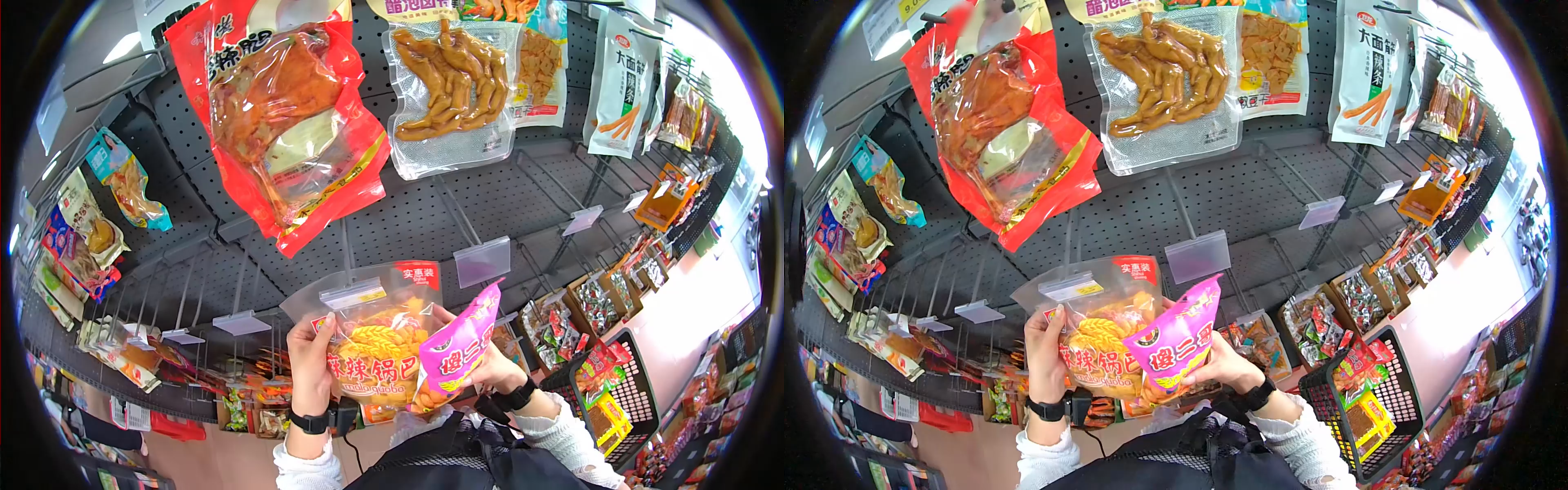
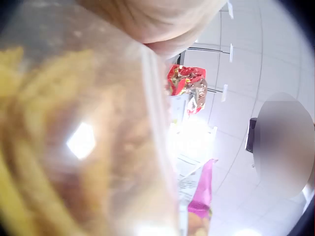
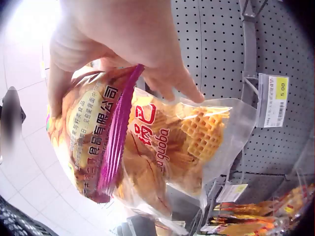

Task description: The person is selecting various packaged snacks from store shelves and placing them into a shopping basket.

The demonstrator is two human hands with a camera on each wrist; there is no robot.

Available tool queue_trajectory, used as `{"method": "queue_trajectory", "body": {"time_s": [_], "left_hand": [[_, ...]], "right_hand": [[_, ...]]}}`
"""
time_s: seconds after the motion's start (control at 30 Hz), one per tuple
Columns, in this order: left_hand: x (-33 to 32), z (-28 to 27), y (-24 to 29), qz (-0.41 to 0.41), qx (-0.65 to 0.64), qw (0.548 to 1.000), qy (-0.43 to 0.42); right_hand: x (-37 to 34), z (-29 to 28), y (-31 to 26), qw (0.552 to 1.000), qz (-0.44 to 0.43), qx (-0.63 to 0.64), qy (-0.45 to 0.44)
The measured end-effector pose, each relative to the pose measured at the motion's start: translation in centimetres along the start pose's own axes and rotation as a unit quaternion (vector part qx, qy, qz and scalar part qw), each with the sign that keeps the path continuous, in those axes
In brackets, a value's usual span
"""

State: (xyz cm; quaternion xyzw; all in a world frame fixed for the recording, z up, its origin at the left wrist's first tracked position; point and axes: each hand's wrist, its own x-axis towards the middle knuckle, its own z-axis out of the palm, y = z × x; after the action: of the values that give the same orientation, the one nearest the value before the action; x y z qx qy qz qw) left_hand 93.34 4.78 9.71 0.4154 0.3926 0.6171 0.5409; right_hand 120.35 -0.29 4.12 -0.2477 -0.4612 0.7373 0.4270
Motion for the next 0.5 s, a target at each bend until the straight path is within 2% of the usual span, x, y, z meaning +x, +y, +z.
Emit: {"method": "queue_trajectory", "body": {"time_s": [0.13, 0.27, 0.37, 0.4, 0.5], "left_hand": [[-1.5, 0.5, 1.7, -0.003, 0.001, 1.000, 0.018], [-2.8, 1.3, 3.6, 0.032, 0.037, 0.999, 0.005], [-3.4, 2.0, 3.4, 0.033, 0.037, 0.999, 0.019], [-3.6, 1.9, 2.9, 0.029, 0.039, 0.999, 0.019], [-4.7, 1.8, 0.7, 0.025, 0.052, 0.998, 0.021]], "right_hand": [[-0.7, -0.1, 0.3, 1.000, 0.005, -0.008, 0.012], [-1.8, 0.2, -0.5, 0.999, 0.003, -0.039, -0.002], [-2.3, 0.3, -1.3, 0.999, -0.012, -0.036, -0.009], [-2.3, -0.7, -0.3, 0.997, -0.046, -0.063, -0.026], [-3.7, -0.3, 0.2, 0.996, -0.070, -0.054, 0.005]]}}
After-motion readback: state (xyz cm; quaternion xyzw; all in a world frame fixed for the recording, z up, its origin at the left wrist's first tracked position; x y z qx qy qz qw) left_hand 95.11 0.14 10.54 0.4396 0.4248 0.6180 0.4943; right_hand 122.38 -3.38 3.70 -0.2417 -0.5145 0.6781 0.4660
